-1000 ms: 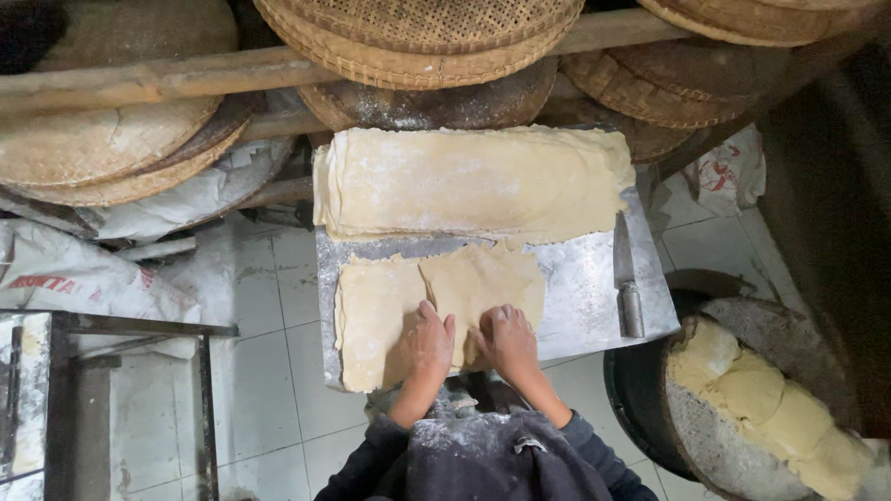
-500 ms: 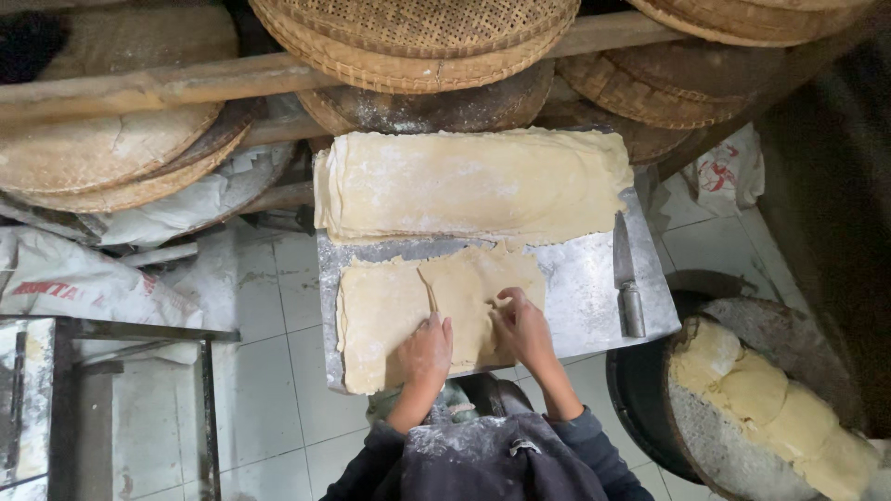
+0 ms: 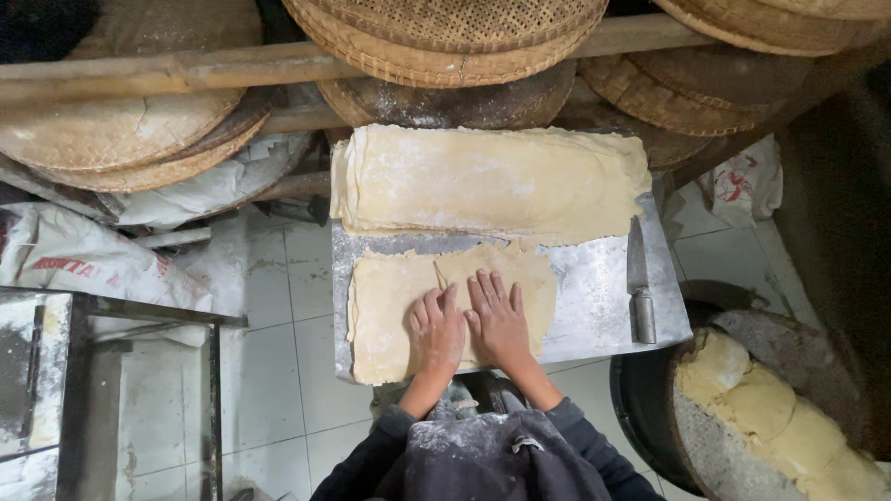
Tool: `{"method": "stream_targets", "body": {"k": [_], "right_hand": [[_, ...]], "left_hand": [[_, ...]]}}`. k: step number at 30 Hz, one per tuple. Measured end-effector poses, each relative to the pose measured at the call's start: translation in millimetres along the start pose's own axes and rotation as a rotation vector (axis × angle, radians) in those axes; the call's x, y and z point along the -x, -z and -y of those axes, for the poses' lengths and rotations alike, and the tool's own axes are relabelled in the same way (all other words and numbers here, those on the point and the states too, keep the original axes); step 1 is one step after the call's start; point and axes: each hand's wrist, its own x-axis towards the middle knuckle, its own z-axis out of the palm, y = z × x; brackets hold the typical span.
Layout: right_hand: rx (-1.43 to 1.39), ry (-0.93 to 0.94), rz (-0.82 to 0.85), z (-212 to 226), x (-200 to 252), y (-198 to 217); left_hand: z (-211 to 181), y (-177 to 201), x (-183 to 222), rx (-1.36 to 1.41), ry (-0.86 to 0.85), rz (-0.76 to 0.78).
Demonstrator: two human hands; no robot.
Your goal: The person cuts thin sheets of dough into rectangular sections using a knife and stacks them into a pile on a metal workbench.
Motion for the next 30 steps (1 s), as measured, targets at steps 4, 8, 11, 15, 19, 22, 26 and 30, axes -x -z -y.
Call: {"method": "stream_targets", "body": {"k": [4,8,11,15,19,22,26,30], "right_hand": [[0.017,-0.096,-0.01,-1.4,-4.6,-4.2],[-0.008,-0.212,-0.061,-20.2,-11.7,-3.2],[0.014,-0.261,-0.071,-24.3,-8.7,-14.8],[0.036,-0.317,-0.091,-22.7,0.8,-26.0],[0.057,-0.205,-0.174,-16.0,-0.1,-18.7],[0.074,-0.116,-0.155,1.4,-3.6,-13.5],[0.069,-0.064,-0.056,10.3,-5.1,-12.0],[0.066,-0.051,-0.087,7.2,-6.9,-14.8]], "left_hand": [[-1.6,0.7,-2.7,-0.022,-0.062,-0.042],[-5.9,10.3,-8.6,0.021,-0.132,0.052],[-6.2,14.6,-14.5,-0.002,-0.198,0.087],[-1.6,12.2,-23.7,0.04,-0.235,0.144],[3.4,9.2,-23.7,0.077,-0.247,0.153],[16.2,11.8,-23.8,0.136,-0.144,0.159],[48.6,22.6,-9.0,0.063,0.278,0.086],[94.0,32.8,16.3,-0.078,0.463,0.043]]}}
